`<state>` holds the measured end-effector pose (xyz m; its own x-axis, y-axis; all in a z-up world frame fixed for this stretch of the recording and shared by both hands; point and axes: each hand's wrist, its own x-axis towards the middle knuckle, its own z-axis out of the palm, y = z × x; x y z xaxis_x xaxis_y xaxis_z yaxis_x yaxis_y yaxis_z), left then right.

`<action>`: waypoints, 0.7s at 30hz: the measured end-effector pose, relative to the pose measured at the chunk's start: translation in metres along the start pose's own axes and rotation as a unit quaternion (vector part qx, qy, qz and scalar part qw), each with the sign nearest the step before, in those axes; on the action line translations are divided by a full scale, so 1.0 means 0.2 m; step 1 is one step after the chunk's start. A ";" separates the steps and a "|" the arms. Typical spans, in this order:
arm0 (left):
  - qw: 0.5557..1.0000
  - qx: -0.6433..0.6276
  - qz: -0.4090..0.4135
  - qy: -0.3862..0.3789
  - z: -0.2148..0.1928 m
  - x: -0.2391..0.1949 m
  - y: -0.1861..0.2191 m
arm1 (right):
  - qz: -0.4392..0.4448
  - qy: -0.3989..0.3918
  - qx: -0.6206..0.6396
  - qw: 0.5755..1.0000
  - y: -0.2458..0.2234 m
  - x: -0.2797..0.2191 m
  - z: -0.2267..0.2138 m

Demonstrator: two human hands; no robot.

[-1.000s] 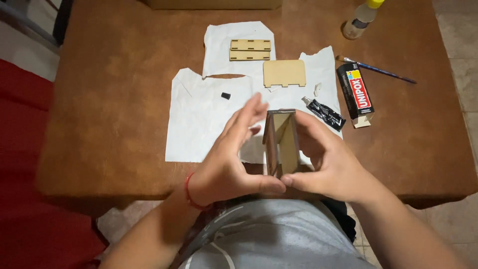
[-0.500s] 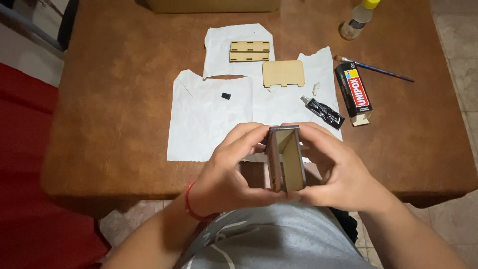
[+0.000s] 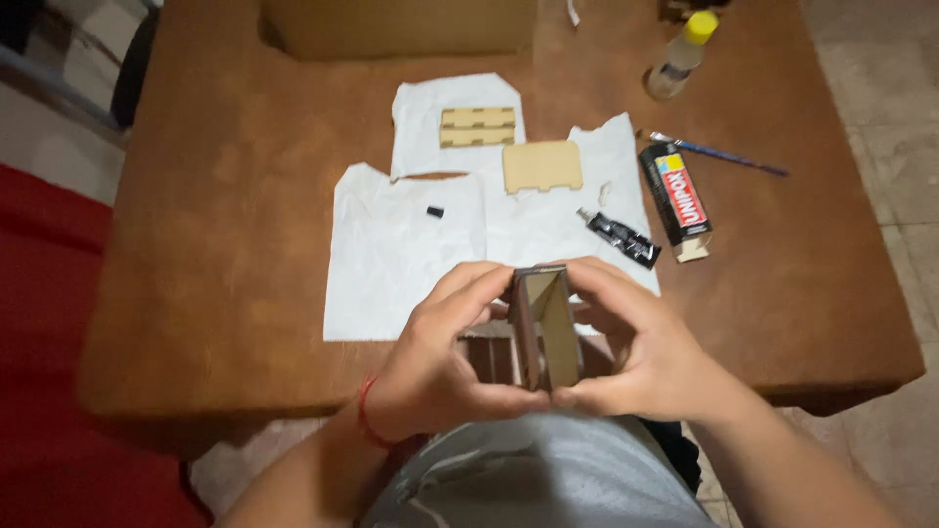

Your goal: The person assembles a wooden puzzle box by fitting pieces together and applying glue from a tube to the slots. They briefly pause to interact with a smartphone, then resume applying glue to the edges of a separate wooden component.

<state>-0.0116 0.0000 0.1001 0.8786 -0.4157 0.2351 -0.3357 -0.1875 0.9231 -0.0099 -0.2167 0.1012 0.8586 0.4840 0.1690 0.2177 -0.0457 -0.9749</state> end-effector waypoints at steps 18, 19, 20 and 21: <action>0.970 -0.209 -0.123 0.029 -0.08 0.17 -0.37 | 0.056 0.044 0.155 0.985 0.36 0.26 -0.04; 0.970 -0.206 -0.126 0.039 -0.15 0.21 -0.46 | 0.056 0.034 0.159 0.985 0.37 0.26 -0.06; 0.961 -0.249 -0.101 0.068 -0.22 0.24 -0.54 | 0.066 0.043 0.140 0.987 0.39 0.27 -0.07; 0.949 -0.291 -0.074 0.097 -0.30 0.27 -0.63 | 0.075 0.051 0.121 0.989 0.40 0.27 -0.08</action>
<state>0.0991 0.0544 0.0148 0.9664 -0.2414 0.0888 -0.0085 0.3149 0.9491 0.0617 -0.2086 0.0339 0.9178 0.3964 0.0209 -0.0228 0.1052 -0.9942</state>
